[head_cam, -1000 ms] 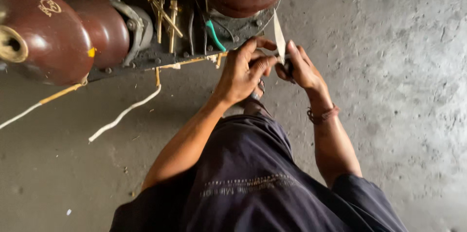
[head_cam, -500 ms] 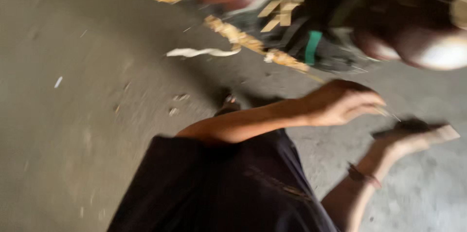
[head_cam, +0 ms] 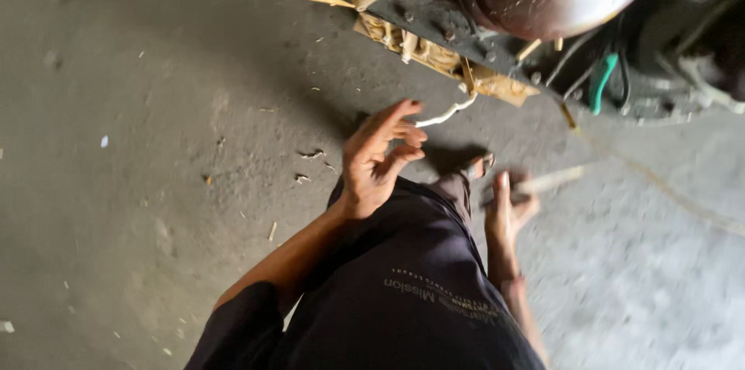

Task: The person stands on a concrete floor beside a machine and processes thin light-colored strips, pulling and folding them by hand and trimming the ends with a knife and pliers. They work one strip at a time and set finished pieces on the machine frame.

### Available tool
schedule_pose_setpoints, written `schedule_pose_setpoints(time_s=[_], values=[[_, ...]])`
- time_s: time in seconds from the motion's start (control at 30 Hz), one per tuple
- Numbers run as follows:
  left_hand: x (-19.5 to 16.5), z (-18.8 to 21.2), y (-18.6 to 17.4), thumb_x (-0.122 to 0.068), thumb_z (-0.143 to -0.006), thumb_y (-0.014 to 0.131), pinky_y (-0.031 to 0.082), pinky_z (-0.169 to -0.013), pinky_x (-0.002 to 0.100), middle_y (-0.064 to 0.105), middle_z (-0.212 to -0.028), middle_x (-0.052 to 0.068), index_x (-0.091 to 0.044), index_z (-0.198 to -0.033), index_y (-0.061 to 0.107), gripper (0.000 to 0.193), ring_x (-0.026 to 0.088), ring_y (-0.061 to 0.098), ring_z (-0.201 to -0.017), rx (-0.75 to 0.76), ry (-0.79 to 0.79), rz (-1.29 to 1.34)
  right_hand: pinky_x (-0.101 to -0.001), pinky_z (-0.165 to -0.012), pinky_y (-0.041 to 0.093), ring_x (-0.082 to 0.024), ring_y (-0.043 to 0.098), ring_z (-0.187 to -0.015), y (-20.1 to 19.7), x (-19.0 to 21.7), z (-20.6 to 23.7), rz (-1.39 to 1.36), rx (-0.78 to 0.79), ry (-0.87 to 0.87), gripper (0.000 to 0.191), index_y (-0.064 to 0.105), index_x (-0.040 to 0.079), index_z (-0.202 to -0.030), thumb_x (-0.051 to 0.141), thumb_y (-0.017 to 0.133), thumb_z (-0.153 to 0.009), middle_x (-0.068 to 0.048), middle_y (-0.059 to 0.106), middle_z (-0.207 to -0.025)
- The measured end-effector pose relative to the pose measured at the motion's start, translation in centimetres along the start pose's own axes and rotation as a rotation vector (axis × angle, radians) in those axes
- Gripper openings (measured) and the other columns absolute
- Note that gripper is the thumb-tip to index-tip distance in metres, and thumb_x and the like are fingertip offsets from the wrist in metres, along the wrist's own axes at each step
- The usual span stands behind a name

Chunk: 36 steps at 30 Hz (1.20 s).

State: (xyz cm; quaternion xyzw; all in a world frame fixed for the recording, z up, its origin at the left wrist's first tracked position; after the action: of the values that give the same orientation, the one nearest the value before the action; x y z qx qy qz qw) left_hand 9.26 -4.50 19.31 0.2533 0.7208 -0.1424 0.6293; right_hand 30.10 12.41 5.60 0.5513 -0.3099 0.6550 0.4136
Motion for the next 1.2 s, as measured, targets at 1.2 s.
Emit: schedule_pose_setpoints(time_s=[1.2], values=[[-0.8, -6.3, 14.1, -0.002, -0.1, 0.065, 0.058, -0.078, 0.033, 0.075, -0.097, 0.012, 0.001, -0.112, 0.066, 0.012, 0.021, 0.074, -0.087, 1.003, 0.062, -0.113, -0.0236, -0.054, 0.037, -0.005, 0.048, -0.06, 3.1, 9.4, -2.2, -0.397, -0.476, -0.221, 0.026, 0.057, 0.007, -0.075, 0.005, 0.076, -0.093, 0.005, 0.057, -0.068]])
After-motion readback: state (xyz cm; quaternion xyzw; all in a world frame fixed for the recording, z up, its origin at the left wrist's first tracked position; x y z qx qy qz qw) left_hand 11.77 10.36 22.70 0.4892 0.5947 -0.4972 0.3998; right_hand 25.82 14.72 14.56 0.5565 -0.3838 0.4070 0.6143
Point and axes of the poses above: each hand's wrist, its own z-axis away from the middle knuckle, its own y-axis out of the palm, x = y × z, the point moved 4 cm from there along -z, towards the middle knuckle
